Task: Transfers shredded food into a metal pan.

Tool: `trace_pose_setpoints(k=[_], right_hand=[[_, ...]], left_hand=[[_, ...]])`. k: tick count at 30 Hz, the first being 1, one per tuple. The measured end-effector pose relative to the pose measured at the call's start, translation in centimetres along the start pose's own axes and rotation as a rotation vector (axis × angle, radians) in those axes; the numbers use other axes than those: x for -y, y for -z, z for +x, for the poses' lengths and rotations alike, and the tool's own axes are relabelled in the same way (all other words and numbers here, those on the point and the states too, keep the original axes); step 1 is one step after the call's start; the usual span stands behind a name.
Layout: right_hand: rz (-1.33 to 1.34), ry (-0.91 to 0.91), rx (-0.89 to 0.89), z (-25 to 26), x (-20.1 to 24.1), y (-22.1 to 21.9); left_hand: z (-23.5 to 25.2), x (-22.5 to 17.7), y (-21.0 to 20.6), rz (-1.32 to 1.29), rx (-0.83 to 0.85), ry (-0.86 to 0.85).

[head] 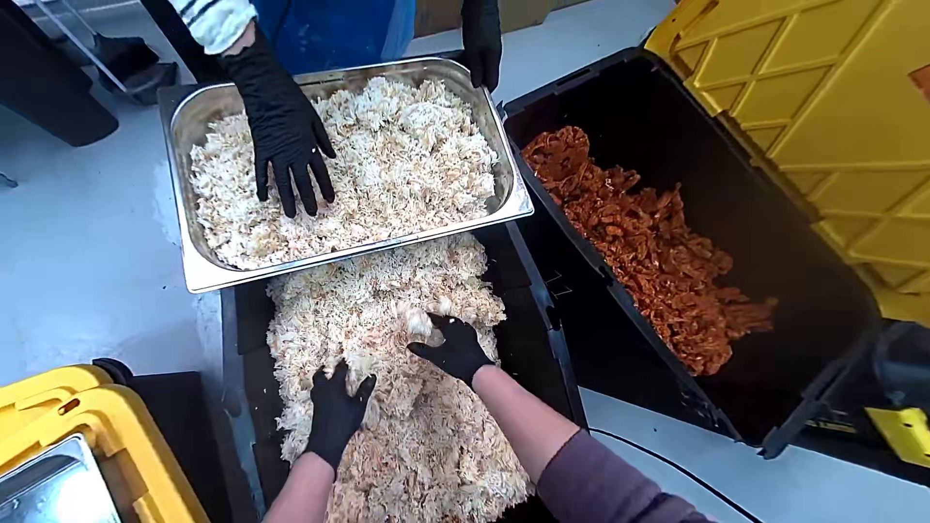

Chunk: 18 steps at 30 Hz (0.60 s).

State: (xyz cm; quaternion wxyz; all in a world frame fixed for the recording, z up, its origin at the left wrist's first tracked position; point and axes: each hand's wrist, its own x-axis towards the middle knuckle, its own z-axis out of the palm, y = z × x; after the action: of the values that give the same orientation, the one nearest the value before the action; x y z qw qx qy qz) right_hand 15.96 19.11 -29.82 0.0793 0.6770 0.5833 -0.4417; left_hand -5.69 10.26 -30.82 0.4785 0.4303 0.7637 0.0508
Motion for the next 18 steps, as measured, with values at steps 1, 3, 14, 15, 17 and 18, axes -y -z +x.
trace_pose_setpoints(k=[1, 3, 14, 15, 17, 18], right_hand=[[0.024, 0.01, -0.001, 1.1, -0.4, -0.4], [0.002, -0.028, 0.001, 2.3, -0.4, -3.4], [1.046, -0.412, -0.009, -5.2, 2.4, -9.2], [1.129, -0.396, -0.049, -5.8, 3.8, -7.4], [1.246, -0.316, -0.151, -6.6, 6.7, -3.4], [1.265, -0.245, -0.201, -6.8, 8.0, -1.2]], left_hand=[[1.1, 0.9, -0.1, -0.057, 0.036, 0.038], [3.0, 2.0, -1.4, -0.214, 0.074, 0.102], [-2.2, -3.6, -5.7, -1.025, -0.168, 0.295], [-2.5, -5.5, -4.6, -1.095, -0.192, 0.233], [-2.6, -9.1, -1.9, -1.184, -0.204, 0.079], [-2.6, -10.9, -0.3, -1.192, -0.208, -0.004]])
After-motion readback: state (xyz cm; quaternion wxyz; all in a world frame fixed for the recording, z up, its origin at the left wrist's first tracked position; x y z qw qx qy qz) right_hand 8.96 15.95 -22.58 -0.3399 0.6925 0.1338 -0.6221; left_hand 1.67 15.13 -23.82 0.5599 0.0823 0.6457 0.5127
